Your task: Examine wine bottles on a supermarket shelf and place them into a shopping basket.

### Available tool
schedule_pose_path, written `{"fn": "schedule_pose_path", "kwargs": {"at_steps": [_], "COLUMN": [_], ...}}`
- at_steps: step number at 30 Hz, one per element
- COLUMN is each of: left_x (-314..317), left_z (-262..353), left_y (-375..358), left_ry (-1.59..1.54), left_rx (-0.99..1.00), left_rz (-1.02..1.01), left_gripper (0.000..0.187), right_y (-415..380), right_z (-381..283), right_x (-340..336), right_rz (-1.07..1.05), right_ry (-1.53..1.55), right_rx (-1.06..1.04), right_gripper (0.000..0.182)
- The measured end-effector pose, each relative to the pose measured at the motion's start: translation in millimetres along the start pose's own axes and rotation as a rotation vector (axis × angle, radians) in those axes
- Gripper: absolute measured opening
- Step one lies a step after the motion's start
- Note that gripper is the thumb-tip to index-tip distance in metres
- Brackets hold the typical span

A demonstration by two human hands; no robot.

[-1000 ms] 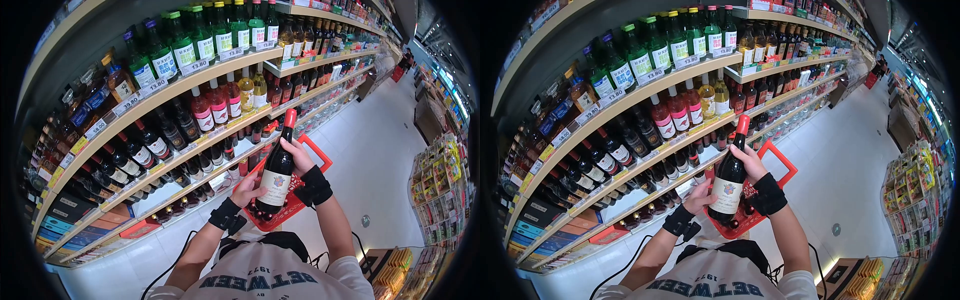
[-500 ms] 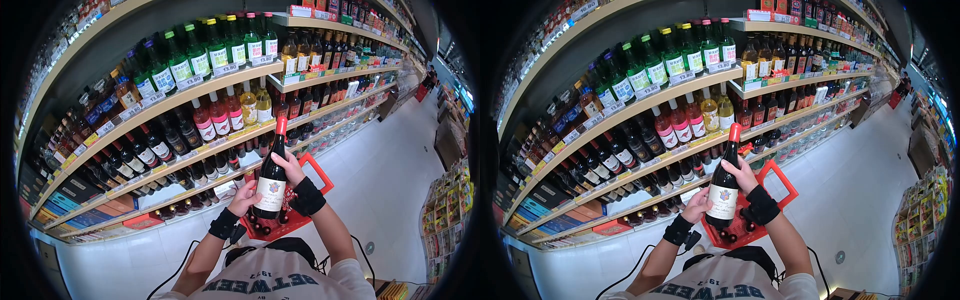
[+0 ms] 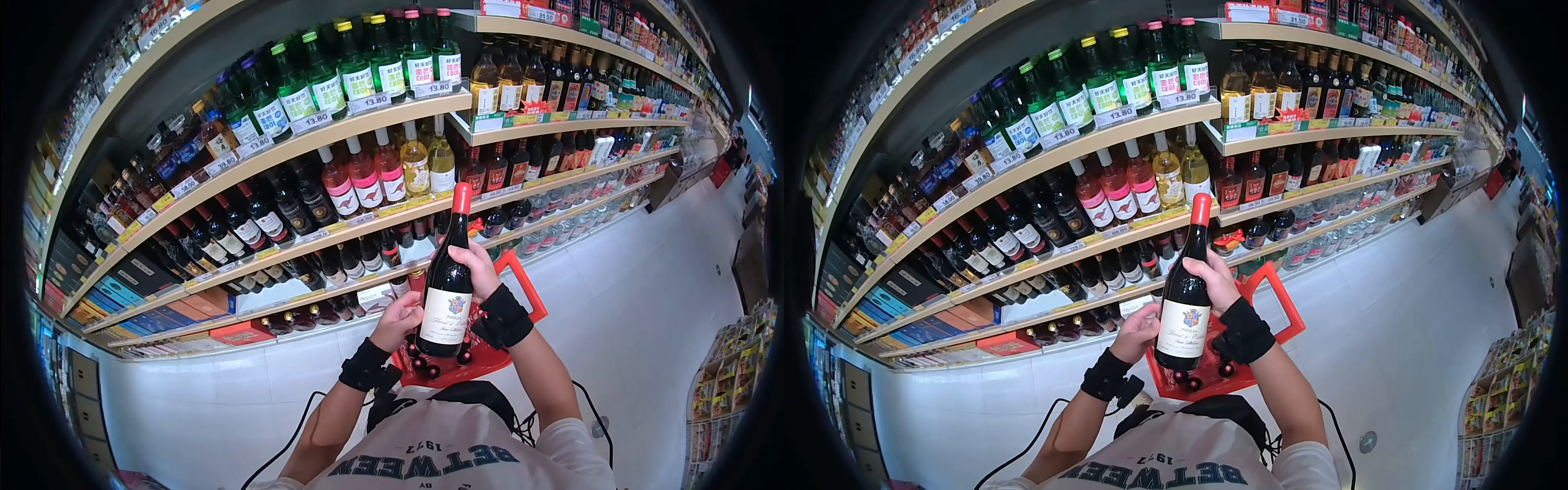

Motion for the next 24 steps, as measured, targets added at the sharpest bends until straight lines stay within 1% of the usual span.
{"fn": "schedule_pose_path", "kwargs": {"at_steps": [2,5,8,9,15,18,21,24], "left_x": [-5.8,-5.6,11.5,11.9,13.8,13.0,8.8,4.2], "left_z": [-10.8,-20.3,-10.0,-12.6,-12.5,-11.4,-14.3,-22.9], "left_y": [6.8,7.4,2.8,4.0,3.8,3.5,6.9,10.2], "left_ry": [-0.05,-0.233,-0.306,-0.298,-0.334,-0.269,-0.251,-0.254], "left_rx": [-0.002,-0.047,-0.047,-0.038,-0.009,-0.029,-0.006,0.006], "left_rz": [0.059,0.058,-0.019,-0.067,-0.096,-0.022,-0.018,-0.072], "left_gripper": [0.042,0.047,0.055,0.06,0.059,0.071,0.069,0.055], "right_y": [-1.4,2.0,-0.8,-0.2,-3.1,-5.4,-6.5,-2.3], "right_z": [-8.6,-8.8,-6.7,-2.6,-0.2,8.4,9.1,13.4], "right_x": [3.0,1.1,4.1,1.1,4.8,3.9,2.0,-1.0], "right_rz": [0.031,0.043,-0.011,-0.024,-0.115,-0.074,-0.028,-0.017], "right_ry": [-0.023,-0.081,-0.052,-0.04,0.022,0.183,0.183,0.082], "right_rx": [-0.003,-0.002,0.08,0.112,0.119,0.154,0.111,0.087], "right_gripper": [0.023,0.025,0.026,0.027,0.032,0.031,0.03,0.027]}}
Point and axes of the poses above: each hand's wrist, its own y-axis towards the middle knuckle, its own x-axis out of the palm, z = x × y, the point moved 10 cm from there along y, towards the middle knuckle, and after that the axes turned 13 degrees about z, right-handed, at the moved point
